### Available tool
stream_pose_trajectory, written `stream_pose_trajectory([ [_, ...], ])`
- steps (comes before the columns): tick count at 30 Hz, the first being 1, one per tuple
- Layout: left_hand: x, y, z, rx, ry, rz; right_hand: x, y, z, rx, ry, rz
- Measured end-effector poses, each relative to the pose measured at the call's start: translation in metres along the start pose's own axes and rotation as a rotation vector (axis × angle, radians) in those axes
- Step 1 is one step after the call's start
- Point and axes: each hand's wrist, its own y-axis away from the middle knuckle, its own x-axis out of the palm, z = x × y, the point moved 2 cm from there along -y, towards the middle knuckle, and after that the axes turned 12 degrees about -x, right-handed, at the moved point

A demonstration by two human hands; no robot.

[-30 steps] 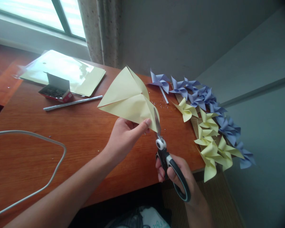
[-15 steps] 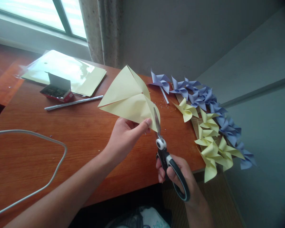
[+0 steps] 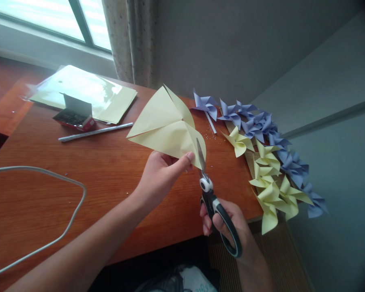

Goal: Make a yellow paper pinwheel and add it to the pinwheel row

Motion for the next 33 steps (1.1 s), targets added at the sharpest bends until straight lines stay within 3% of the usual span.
stream_pose_trajectory([
  [33, 0.0007, 0.0011, -0.0012, -0.016, 0.068, 0.016, -0.0027, 0.0, -0.0003, -0.011, 0.013, -0.022],
])
